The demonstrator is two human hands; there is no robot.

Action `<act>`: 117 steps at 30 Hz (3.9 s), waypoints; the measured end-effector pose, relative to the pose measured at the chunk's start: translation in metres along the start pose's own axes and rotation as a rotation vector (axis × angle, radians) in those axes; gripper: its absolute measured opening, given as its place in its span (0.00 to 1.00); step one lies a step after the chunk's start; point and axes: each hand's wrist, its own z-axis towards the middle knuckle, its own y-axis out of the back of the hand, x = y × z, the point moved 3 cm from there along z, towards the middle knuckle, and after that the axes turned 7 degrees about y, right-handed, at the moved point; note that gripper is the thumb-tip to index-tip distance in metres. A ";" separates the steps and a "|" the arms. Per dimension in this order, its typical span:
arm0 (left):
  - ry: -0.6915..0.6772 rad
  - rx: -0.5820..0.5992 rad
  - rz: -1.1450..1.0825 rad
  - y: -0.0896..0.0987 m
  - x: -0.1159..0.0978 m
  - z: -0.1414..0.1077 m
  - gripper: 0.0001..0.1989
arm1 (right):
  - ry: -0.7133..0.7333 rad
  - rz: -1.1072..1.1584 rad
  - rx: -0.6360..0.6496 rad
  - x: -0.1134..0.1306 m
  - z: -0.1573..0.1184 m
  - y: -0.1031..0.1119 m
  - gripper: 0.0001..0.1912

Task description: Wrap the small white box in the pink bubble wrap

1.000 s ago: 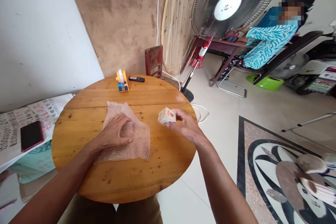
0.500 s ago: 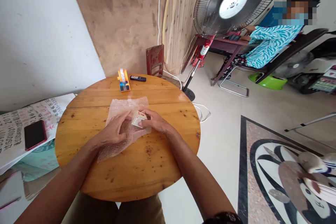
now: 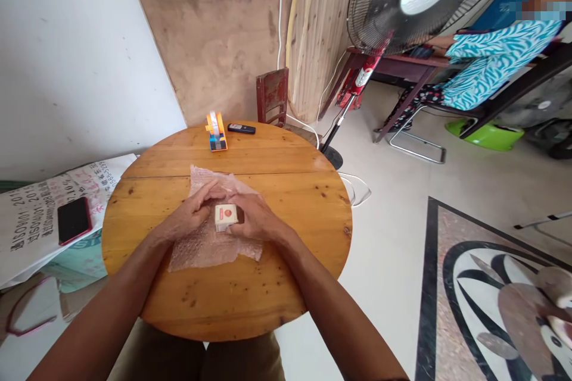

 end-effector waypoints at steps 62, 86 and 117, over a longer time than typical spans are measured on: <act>0.037 -0.063 0.095 -0.004 0.018 0.002 0.33 | 0.135 -0.115 -0.079 -0.015 -0.008 -0.009 0.25; -0.113 0.115 0.864 0.004 -0.082 -0.071 0.26 | 0.125 -0.176 -0.073 -0.015 -0.006 -0.012 0.27; -0.102 -0.272 0.588 -0.009 -0.046 -0.049 0.04 | 0.040 0.147 -0.086 -0.005 -0.006 -0.005 0.21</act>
